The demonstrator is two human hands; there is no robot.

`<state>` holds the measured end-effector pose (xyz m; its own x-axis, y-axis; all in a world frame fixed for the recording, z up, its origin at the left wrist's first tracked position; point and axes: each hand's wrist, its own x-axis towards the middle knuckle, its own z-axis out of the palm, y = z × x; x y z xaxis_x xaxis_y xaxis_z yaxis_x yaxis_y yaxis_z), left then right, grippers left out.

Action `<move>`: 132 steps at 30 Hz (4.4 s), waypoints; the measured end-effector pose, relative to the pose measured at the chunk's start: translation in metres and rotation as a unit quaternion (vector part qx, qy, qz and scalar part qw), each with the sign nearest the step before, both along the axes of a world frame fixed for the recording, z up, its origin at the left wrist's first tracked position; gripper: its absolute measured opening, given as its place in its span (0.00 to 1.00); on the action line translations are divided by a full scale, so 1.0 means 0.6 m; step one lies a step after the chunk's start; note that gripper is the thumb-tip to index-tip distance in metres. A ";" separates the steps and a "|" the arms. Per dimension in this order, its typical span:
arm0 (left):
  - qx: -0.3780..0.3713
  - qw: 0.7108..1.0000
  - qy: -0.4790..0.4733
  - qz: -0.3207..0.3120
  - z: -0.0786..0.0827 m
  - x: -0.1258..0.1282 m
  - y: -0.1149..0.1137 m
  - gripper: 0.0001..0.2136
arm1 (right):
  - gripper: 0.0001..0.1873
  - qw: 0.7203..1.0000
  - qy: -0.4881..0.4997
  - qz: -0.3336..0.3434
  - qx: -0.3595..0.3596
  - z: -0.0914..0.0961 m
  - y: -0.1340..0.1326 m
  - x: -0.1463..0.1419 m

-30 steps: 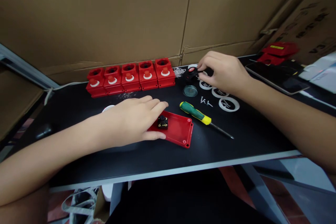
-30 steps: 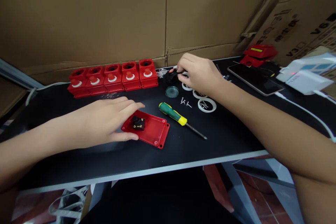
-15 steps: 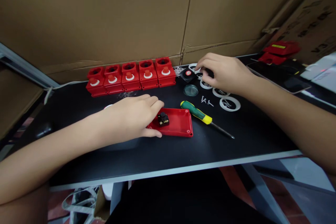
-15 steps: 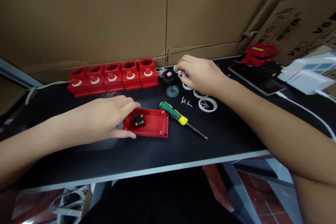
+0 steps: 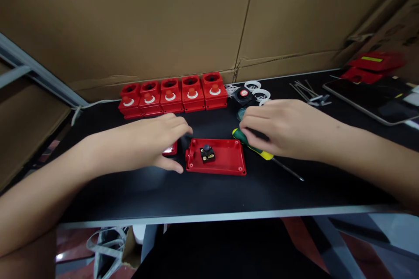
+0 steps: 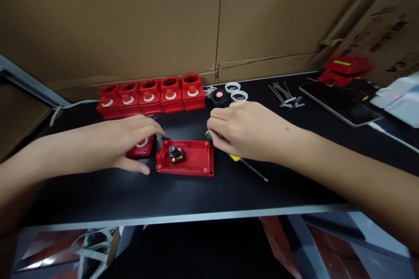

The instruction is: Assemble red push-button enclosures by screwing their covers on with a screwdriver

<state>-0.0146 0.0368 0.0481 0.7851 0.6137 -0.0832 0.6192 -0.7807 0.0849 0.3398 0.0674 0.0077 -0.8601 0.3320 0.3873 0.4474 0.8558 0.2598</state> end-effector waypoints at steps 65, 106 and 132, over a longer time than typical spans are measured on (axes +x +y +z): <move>-0.082 0.966 -0.244 0.028 -0.116 0.025 -0.099 0.26 | 0.21 0.983 0.128 0.053 -0.121 -0.058 -0.086 -0.059; -0.166 0.933 -0.315 0.058 -0.138 0.067 -0.081 0.25 | 0.30 0.918 0.076 -0.081 -0.380 -0.038 -0.087 -0.075; -0.165 0.940 -0.289 0.077 -0.132 0.068 -0.088 0.27 | 0.33 0.947 0.091 0.019 -0.308 -0.044 -0.074 -0.058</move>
